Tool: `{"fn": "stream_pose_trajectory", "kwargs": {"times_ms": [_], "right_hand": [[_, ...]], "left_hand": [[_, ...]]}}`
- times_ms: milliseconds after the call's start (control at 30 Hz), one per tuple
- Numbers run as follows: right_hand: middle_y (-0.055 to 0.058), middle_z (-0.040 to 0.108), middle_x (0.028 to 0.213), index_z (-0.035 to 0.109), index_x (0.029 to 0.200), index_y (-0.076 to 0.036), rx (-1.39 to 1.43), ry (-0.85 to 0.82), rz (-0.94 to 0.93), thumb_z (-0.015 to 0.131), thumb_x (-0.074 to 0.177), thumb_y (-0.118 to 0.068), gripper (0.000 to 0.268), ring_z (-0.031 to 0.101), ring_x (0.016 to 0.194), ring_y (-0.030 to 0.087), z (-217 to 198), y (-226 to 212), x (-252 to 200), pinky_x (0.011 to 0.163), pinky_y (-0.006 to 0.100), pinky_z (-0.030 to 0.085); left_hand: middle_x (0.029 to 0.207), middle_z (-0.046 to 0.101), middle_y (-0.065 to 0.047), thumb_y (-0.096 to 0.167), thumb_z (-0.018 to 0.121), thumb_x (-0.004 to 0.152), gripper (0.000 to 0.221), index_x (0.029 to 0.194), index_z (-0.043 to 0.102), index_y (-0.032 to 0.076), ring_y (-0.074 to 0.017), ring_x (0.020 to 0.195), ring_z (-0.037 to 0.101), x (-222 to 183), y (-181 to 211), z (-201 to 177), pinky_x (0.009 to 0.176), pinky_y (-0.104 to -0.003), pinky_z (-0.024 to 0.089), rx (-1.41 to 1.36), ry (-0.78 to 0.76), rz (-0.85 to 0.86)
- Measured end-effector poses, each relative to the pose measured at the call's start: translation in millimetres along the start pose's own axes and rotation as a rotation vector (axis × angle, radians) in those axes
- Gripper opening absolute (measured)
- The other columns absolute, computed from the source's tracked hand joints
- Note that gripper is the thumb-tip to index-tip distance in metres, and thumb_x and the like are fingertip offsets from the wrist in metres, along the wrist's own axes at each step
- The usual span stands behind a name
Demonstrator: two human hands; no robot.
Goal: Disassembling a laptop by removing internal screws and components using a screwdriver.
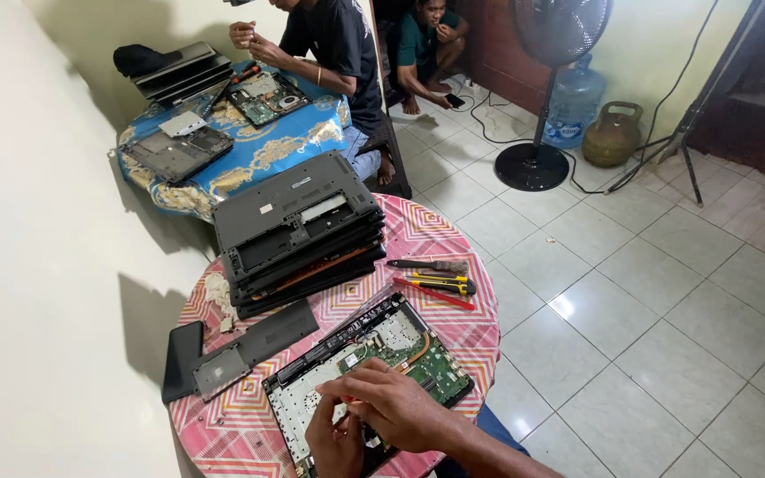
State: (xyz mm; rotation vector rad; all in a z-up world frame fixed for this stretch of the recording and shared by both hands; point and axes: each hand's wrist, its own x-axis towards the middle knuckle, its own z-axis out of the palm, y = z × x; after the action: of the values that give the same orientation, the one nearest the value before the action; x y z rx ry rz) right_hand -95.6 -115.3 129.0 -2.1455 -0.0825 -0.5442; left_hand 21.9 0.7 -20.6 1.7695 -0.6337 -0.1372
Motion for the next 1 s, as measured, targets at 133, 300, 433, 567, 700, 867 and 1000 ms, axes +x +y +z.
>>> {"fn": "stream_pose_trajectory", "kwargs": {"times_ms": [133,300,433,567,700,867,1000], "right_hand": [[0.013,0.066,0.120,0.057,0.140,-0.009,-0.022,-0.029,-0.013,0.034,0.112,-0.028,0.041,0.053,0.097,0.033,-2.3,-5.6,6.8,0.078,0.045,0.045],[0.012,0.067,0.125,0.056,0.142,-0.014,-0.060,-0.096,0.029,0.036,0.111,-0.024,0.038,0.053,0.103,0.031,-5.2,-0.6,6.0,0.081,0.046,0.046],[0.012,0.066,0.126,0.057,0.140,-0.014,-0.045,-0.107,0.024,0.036,0.112,-0.021,0.036,0.053,0.102,0.032,-12.0,-4.0,0.5,0.082,0.046,0.045],[0.012,0.065,0.127,0.056,0.138,-0.012,-0.004,-0.064,-0.023,0.045,0.106,-0.003,0.036,0.054,0.107,0.032,-17.5,3.4,-7.3,0.088,0.045,0.045],[0.012,0.062,0.133,0.053,0.142,-0.013,0.018,-0.079,0.005,0.041,0.110,-0.008,0.034,0.054,0.107,0.032,-21.3,11.6,-16.0,0.087,0.045,0.046],[0.014,0.062,0.129,0.054,0.140,-0.010,0.035,-0.028,-0.026,0.042,0.111,-0.010,0.032,0.054,0.106,0.033,-25.5,16.0,-20.6,0.088,0.044,0.047],[0.014,0.062,0.133,0.052,0.141,-0.011,0.020,-0.020,-0.062,0.040,0.112,-0.011,0.032,0.055,0.106,0.034,-25.8,16.2,-20.2,0.089,0.045,0.047]], "left_hand": [[0.094,0.078,-0.011,0.030,0.068,0.091,0.030,0.115,0.071,0.013,-0.0159,0.070,0.071,0.7,10.7,-5.4,0.049,-0.030,0.062,-0.050,-0.037,0.074],[0.092,0.078,-0.010,0.051,0.061,0.089,0.043,0.112,0.070,0.016,-0.0144,0.069,0.069,-0.6,16.5,-5.2,0.053,-0.032,0.064,0.030,-0.032,0.067],[0.078,0.074,-0.008,0.051,0.062,0.088,0.044,0.112,0.071,0.015,-0.0124,0.057,0.061,-5.8,1.8,2.1,0.049,-0.028,0.058,0.037,0.026,0.080],[0.076,0.074,-0.007,0.043,0.067,0.086,0.032,0.104,0.071,0.016,-0.0164,0.059,0.064,-5.7,-4.4,9.9,0.052,-0.033,0.050,0.107,0.044,0.120],[0.088,0.077,-0.008,0.030,0.070,0.087,0.028,0.107,0.071,0.011,-0.0136,0.070,0.068,-6.9,11.9,14.9,0.054,-0.028,0.056,-0.060,0.020,0.220],[0.099,0.079,-0.008,0.032,0.072,0.087,0.031,0.109,0.071,0.009,-0.0175,0.084,0.078,-5.0,8.8,20.0,0.065,-0.030,0.068,-0.043,-0.029,0.245],[0.100,0.079,-0.009,0.039,0.069,0.090,0.038,0.113,0.070,0.010,-0.0179,0.084,0.078,-4.5,10.8,17.7,0.065,-0.030,0.070,-0.027,-0.042,0.275]]}}
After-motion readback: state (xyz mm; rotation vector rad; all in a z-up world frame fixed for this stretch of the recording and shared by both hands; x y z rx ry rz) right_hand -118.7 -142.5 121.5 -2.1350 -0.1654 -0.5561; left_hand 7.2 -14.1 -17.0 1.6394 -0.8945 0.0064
